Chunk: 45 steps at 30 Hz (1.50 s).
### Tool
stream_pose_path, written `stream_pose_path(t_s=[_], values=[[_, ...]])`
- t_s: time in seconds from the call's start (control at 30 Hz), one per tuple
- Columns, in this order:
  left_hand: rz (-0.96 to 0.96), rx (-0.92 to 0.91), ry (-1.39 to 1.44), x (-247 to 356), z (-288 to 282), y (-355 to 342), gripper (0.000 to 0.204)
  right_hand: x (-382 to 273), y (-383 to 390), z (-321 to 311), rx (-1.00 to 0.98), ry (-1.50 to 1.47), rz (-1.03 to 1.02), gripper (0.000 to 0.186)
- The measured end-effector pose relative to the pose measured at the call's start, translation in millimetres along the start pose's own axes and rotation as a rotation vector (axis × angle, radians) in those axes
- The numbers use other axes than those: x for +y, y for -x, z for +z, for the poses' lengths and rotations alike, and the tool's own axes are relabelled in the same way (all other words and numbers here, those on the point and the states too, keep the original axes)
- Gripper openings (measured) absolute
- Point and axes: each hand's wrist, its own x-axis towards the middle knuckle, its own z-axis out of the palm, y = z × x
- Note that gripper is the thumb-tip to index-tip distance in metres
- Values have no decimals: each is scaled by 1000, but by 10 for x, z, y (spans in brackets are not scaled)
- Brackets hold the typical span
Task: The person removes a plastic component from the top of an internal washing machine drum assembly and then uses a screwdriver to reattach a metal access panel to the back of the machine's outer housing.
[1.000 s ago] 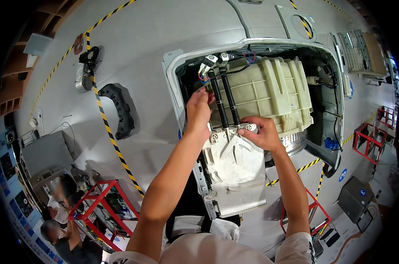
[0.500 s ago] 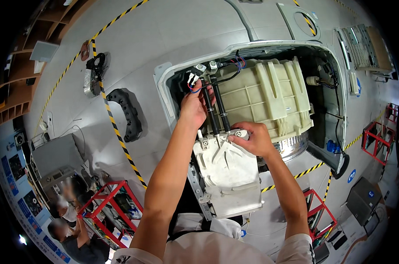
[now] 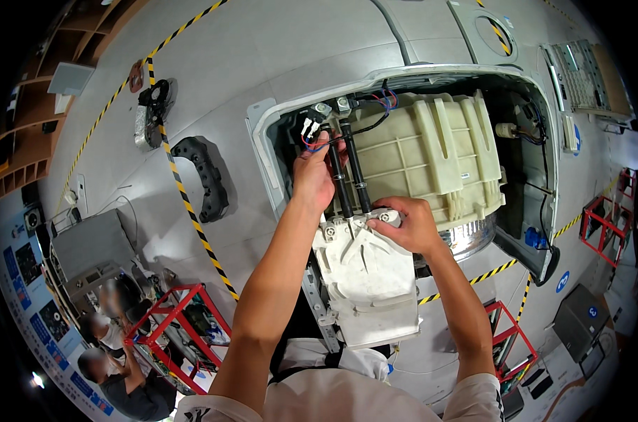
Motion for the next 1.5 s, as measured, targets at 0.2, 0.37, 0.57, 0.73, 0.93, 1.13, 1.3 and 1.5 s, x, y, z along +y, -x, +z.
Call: stream_pose_path(t_s=[0.2, 0.37, 0.57, 0.73, 0.93, 1.13, 1.3, 1.5], values=[[13, 30, -33, -1, 15, 4, 16, 69, -5, 46, 65, 0, -38, 33], [-23, 96, 73, 42, 26, -11, 15, 72, -7, -48, -72, -148, 43, 38], [45, 74, 60, 69, 43, -69, 19, 42, -440, -74, 32, -451, 322, 40], [19, -20, 83, 59, 51, -111, 17, -1, -1014, 90, 47, -671, 374, 35], [69, -8, -68, 113, 208, -40, 19, 172, -1250, 236, 59, -395, 274, 33], [198, 49, -140, 32, 186, -154, 22, 190, -1287, 279, 82, -214, 197, 40], [237, 49, -184, -4, 148, -237, 26, 306, -1280, 375, 99, -288, 134, 39], [316, 101, -223, -25, 189, -226, 26, 280, -1266, 372, 65, -214, 113, 33]])
